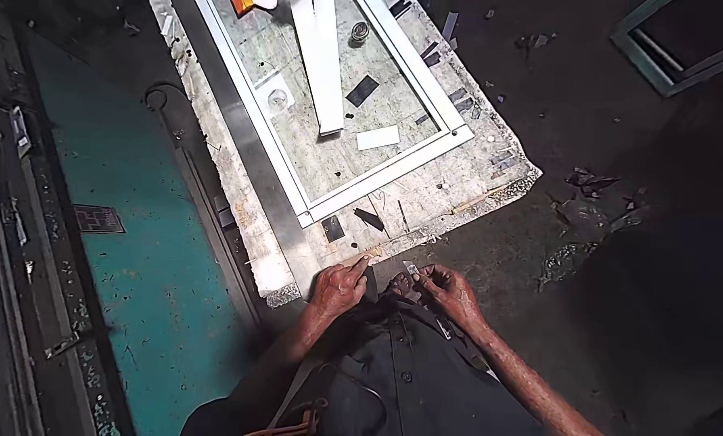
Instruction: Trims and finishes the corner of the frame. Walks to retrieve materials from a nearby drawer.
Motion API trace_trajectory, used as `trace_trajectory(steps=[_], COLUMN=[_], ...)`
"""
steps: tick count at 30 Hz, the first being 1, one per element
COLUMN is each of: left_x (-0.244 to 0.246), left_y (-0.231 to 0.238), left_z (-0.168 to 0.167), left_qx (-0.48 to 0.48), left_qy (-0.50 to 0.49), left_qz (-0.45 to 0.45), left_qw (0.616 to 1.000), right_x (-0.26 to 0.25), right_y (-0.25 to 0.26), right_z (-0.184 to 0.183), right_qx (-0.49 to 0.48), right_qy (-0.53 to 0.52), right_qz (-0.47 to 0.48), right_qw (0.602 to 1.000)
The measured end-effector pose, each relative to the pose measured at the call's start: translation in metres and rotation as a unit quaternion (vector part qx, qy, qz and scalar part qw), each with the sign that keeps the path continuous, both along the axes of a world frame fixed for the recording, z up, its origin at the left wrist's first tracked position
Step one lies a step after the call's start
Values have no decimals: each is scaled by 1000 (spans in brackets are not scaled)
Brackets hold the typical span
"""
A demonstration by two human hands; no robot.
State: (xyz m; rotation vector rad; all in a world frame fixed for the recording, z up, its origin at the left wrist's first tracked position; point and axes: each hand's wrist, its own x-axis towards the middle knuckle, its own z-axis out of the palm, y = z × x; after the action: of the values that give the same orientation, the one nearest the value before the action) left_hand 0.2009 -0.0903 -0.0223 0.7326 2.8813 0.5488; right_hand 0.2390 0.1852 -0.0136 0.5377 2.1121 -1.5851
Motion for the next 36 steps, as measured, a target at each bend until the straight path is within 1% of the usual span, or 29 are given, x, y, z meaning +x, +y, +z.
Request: trace_trajectory(steps=[2,3,4,5,6,8,9,10,11,12,14,15,16,17,19,20,23,25,28,30,33,36], left_x=[12,18,25,32,37,42,44,47,50,55,64,68,74,80,91,93,97,92,81,70,54,35], left_y=[4,8,12,18,25,40,48,56,62,65,63,57,50,41,23,14,-13,-30,-47,-55,-65,-71], left_z=[12,19,24,29,33,44,51,59,67,73,78,77,74,69,59,55,50,47,46,47,43,36], left_qx=[54,89,146,217,279,369,416,458,483,490,488,498,517,536,572,580,564,550,536,530,531,534], left_qy=[-34,-75,-124,-172,-223,-329,-360,-370,-372,-363,-310,-277,-246,-218,-163,-138,-101,-91,-96,-106,-117,-157], left_qz=[52,84,117,143,149,120,104,95,93,101,122,131,148,174,231,257,323,334,331,326,301,270], left_qw=[997,990,974,950,922,861,828,803,787,786,807,811,807,797,770,761,753,760,771,776,783,786], right_x=[12,16,19,19,17,8,1,-7,-13,-17,-26,-33,-41,-51,-74,-89,-121,-139,-145,-148,-146,-133], right_y=[10,12,11,7,3,-11,-20,-30,-39,-47,-57,-59,-60,-64,-77,-86,-122,-143,-166,-172,-170,-148], right_z=[10,16,24,33,41,57,65,73,80,86,91,89,85,78,64,58,44,44,48,51,55,50], right_qx=[-4,-7,-7,-10,-20,-51,-74,-104,-134,-155,-149,-119,-67,10,156,201,294,337,367,369,354,305], right_qy=[13,31,57,92,130,209,239,260,274,287,328,353,366,362,308,276,193,141,109,89,51,51], right_qz=[-8,-9,-8,-6,1,29,48,66,81,95,121,139,154,169,242,276,319,341,357,356,337,315], right_qw=[1000,999,998,996,991,976,967,958,949,940,925,918,915,916,907,898,880,866,852,854,871,897])
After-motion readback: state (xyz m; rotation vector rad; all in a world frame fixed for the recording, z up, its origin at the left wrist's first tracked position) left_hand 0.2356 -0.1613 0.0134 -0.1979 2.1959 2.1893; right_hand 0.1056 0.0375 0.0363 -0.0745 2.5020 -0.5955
